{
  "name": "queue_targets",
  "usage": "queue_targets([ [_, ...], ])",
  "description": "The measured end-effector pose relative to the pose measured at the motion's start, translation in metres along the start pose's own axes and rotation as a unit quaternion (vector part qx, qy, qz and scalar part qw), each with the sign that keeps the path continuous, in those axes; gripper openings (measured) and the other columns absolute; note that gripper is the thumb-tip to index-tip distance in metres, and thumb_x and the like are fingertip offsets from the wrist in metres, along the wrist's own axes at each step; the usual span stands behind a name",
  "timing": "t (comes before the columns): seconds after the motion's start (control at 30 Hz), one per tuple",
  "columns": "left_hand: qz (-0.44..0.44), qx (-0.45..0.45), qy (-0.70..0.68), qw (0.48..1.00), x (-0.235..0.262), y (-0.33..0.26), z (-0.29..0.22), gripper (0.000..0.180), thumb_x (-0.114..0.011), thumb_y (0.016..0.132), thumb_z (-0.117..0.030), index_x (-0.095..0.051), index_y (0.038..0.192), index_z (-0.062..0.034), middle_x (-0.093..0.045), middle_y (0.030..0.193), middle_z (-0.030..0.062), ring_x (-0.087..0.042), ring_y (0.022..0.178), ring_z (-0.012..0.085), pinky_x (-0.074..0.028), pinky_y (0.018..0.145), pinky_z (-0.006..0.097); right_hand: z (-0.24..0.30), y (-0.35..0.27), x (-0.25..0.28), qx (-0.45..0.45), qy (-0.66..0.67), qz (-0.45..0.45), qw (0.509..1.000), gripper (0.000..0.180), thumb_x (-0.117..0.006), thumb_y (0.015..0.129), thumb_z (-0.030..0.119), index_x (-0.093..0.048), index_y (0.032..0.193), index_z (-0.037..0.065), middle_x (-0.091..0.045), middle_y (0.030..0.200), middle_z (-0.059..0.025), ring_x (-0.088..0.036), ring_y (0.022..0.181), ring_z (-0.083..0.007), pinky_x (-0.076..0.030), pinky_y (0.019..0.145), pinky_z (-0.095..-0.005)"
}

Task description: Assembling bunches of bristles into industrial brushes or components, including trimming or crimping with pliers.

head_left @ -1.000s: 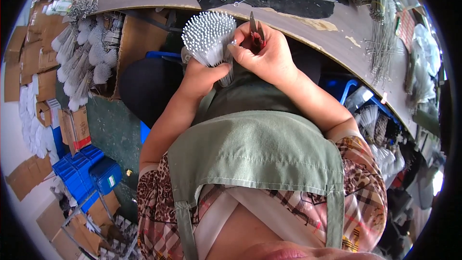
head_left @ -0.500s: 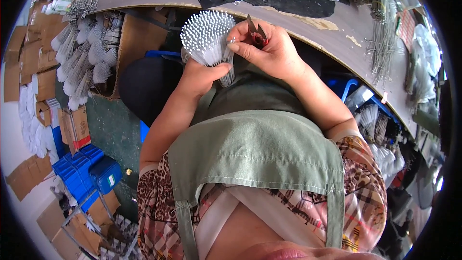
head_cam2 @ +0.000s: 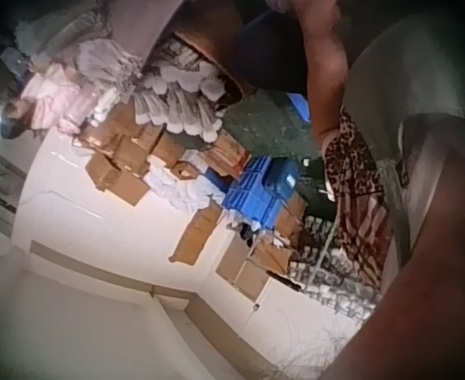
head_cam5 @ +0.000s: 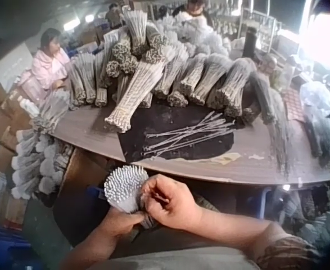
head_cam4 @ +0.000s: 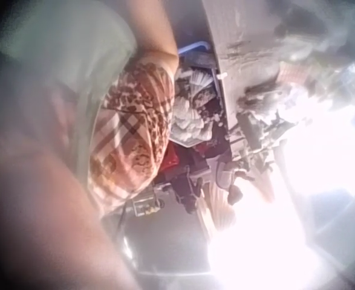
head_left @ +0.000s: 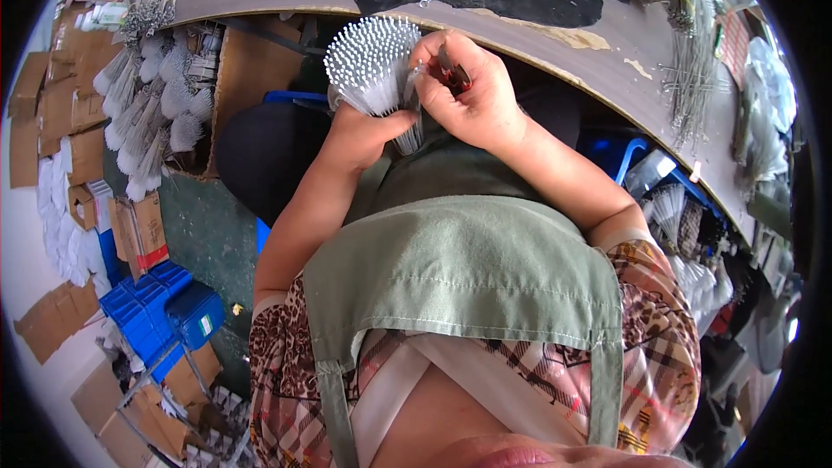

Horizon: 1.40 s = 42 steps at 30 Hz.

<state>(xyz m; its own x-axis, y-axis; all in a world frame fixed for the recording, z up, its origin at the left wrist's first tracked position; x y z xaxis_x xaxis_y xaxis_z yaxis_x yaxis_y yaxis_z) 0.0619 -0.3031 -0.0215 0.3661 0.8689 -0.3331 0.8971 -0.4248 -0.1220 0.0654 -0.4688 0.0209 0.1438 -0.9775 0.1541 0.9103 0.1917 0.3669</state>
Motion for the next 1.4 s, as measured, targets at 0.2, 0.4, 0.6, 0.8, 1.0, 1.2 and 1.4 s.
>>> queue_targets([
  [0.2,-0.018,-0.008,-0.034,0.999,-0.004,0.001,-0.001,0.063,-0.058,0.066,0.013,-0.047,0.125,-0.004,-0.053,0.117,0.0036,-0.051,0.11,0.0172,-0.042,0.091,0.031,-0.004,0.002,-0.002,0.016,0.026,-0.008,1.0,0.018,-0.066,0.082,0.002,-0.05,0.089,0.005,-0.05,0.073,0.0047,-0.041,0.061,-0.0009,-0.034,0.052,-0.0165],
  [0.4,-0.016,-0.028,-0.021,0.999,-0.005,0.001,0.0,0.061,-0.057,0.068,0.013,-0.046,0.125,-0.0041,-0.052,0.118,0.0035,-0.05,0.111,0.0161,-0.041,0.092,0.03,0.005,0.003,0.003,0.08,-0.031,-0.024,0.996,0.024,-0.072,0.074,0.001,-0.055,0.089,0.006,-0.05,0.079,0.0021,-0.041,0.061,-0.0034,-0.034,0.052,-0.0187],
  [0.6,-0.088,-0.102,0.132,0.982,-0.001,0.002,0.007,0.046,-0.063,0.069,0.007,-0.057,0.113,-0.0009,-0.061,0.107,0.0067,-0.058,0.1,0.0157,-0.045,0.086,0.029,0.014,0.002,0.01,0.166,-0.148,-0.068,0.973,0.029,-0.076,0.064,-0.001,-0.068,0.09,0.008,-0.051,0.078,-0.001,-0.047,0.064,-0.0117,-0.041,0.057,-0.0238],
  [0.8,-0.147,-0.234,0.356,0.892,-0.004,0.001,-0.01,0.033,-0.066,0.071,-0.004,-0.062,0.104,-0.0017,-0.063,0.106,0.01,-0.06,0.1,0.0225,-0.046,0.088,0.034,0.015,-0.005,0.009,0.218,-0.197,-0.069,0.953,0.035,-0.076,0.06,-0.004,-0.069,0.092,0.007,-0.051,0.074,-0.002,-0.052,0.062,-0.0136,-0.043,0.054,-0.0242],
  [1.0,-0.123,-0.271,0.097,0.95,0.003,0.003,0.001,0.039,-0.054,0.086,-0.017,-0.049,0.122,-0.0019,-0.054,0.122,0.0144,-0.055,0.11,0.0284,-0.044,0.093,0.041,0.019,-0.007,0.008,0.27,-0.228,-0.075,0.933,0.033,-0.075,0.058,-0.008,-0.068,0.088,0.004,-0.054,0.075,-0.0046,-0.055,0.061,-0.0145,-0.044,0.052,-0.0236],
  [1.2,-0.201,-0.349,0.359,0.842,0.004,0.002,-0.003,0.047,-0.07,0.077,-0.011,-0.047,0.117,-0.0004,-0.057,0.115,0.0138,-0.058,0.103,0.024,-0.046,0.091,0.038,0.015,-0.011,-0.003,-0.061,0.003,-0.089,0.994,0.01,-0.07,0.073,0.002,-0.062,0.079,0.005,-0.061,0.073,-0.0002,-0.05,0.058,-0.0058,-0.041,0.052,-0.02],
  [1.4,-0.17,-0.265,-0.167,0.934,0.009,0.004,0.012,0.041,-0.067,0.079,-0.005,-0.046,0.114,0.0,-0.058,0.108,0.0131,-0.06,0.096,0.0221,-0.049,0.086,0.037,0.01,-0.016,-0.005,-0.082,0.1,-0.068,0.989,0.013,-0.068,0.077,0.0,-0.06,0.086,0.005,-0.056,0.072,0.0047,-0.043,0.059,-0.0003,-0.036,0.053,-0.0162],
])
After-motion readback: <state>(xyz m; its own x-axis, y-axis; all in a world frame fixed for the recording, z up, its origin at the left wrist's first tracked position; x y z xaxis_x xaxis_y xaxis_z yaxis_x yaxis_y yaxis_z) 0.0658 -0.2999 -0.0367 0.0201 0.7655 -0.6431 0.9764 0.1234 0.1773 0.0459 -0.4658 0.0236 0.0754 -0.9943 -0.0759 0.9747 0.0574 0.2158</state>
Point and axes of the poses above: each hand's wrist, its own y-axis towards the middle knuckle, its own x-axis out of the back of the hand, z = x × y, the point moved 1 cm from there along y, towards the middle knuckle
